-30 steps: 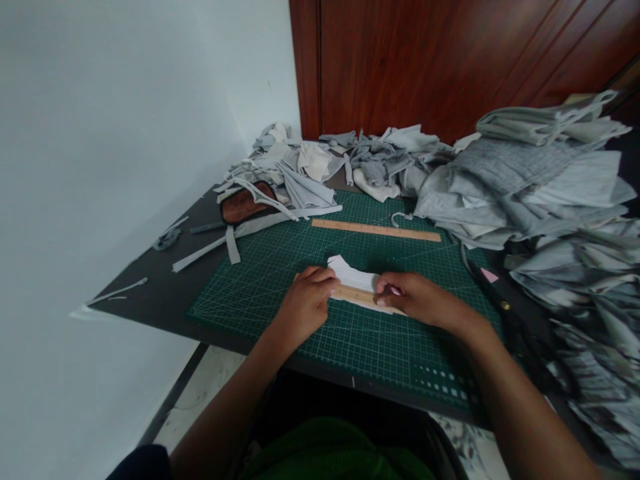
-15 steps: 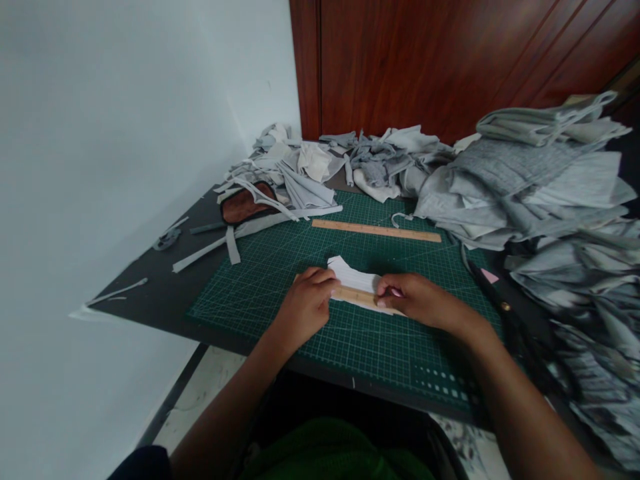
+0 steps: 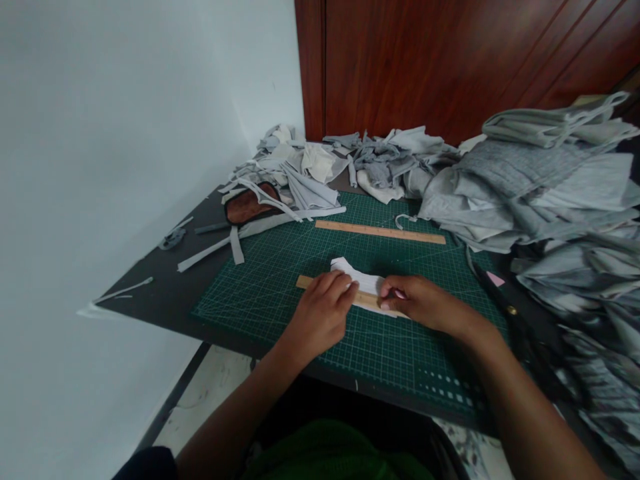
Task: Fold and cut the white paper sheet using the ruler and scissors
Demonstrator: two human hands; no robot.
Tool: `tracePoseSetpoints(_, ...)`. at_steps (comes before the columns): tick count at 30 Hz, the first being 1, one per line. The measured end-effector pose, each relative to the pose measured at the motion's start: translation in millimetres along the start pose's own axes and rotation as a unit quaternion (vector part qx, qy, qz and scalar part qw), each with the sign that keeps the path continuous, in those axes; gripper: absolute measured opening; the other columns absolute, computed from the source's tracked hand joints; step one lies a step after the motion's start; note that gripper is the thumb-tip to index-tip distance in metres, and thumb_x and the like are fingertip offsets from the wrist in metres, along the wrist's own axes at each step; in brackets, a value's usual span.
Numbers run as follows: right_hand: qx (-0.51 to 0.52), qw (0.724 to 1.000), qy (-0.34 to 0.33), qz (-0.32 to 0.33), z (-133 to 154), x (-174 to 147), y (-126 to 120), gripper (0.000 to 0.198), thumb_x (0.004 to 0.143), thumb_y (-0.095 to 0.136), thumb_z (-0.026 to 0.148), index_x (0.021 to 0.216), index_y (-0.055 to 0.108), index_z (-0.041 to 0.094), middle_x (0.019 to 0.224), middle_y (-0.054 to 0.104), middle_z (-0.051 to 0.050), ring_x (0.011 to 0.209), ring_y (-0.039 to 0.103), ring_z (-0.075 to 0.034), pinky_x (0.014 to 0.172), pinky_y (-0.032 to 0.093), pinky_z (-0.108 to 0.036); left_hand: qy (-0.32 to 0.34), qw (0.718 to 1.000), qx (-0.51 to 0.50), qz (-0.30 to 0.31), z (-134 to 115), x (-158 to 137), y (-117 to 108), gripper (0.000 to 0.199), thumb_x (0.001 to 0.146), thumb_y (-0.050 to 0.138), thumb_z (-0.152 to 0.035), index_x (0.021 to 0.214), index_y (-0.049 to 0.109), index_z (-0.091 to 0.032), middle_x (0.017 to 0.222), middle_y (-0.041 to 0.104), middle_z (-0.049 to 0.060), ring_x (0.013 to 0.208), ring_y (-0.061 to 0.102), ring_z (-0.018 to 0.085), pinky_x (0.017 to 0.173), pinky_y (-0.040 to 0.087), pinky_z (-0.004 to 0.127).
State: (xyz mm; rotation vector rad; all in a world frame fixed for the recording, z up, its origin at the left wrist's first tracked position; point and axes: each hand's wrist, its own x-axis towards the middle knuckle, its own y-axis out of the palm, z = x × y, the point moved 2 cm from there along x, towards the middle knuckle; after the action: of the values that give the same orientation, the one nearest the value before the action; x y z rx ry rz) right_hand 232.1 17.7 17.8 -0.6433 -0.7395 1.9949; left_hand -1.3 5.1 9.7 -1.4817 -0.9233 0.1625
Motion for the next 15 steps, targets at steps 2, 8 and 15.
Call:
tracePoseSetpoints(2,-0.001,1.000,0.000,0.001,-1.2,0.1,0.7,0.013,0.094,0.060,0.034,0.092,0.066,0.022,0.079,0.062,0.001,0.070,0.052,-0.016,0.065,0.037,-0.027,0.003,1.000,-0.002,0.015,-7.5,0.7,2.9,0.042,0.094,0.051,-0.006,0.136,0.057,-0.011,0.137,0.059,0.013,0.131,0.049,0.030,0.112,0.046,0.047)
tracePoseSetpoints(8,-0.003,1.000,0.001,0.009,-4.5,1.0,2.5,0.014,0.096,0.059,0.035,0.092,0.065,0.022,0.077,0.059,0.002,0.069,0.051,-0.016,0.064,0.036,-0.027,-0.078,0.995,-0.015,0.066,-8.8,3.8,7.3,0.042,0.089,0.053,-0.001,0.128,0.062,-0.013,0.128,0.064,0.010,0.122,0.056,0.027,0.110,0.049,0.045)
tracePoseSetpoints(15,-0.010,1.000,0.001,0.011,-6.0,0.8,4.6,0.015,0.096,0.058,0.035,0.089,0.063,0.022,0.076,0.058,0.002,0.069,0.051,-0.016,0.064,0.035,-0.027,-0.100,0.990,0.018,0.096,-27.1,14.0,7.9,0.038,0.087,0.053,0.000,0.123,0.062,-0.007,0.123,0.063,0.015,0.121,0.056,0.030,0.110,0.049,0.047)
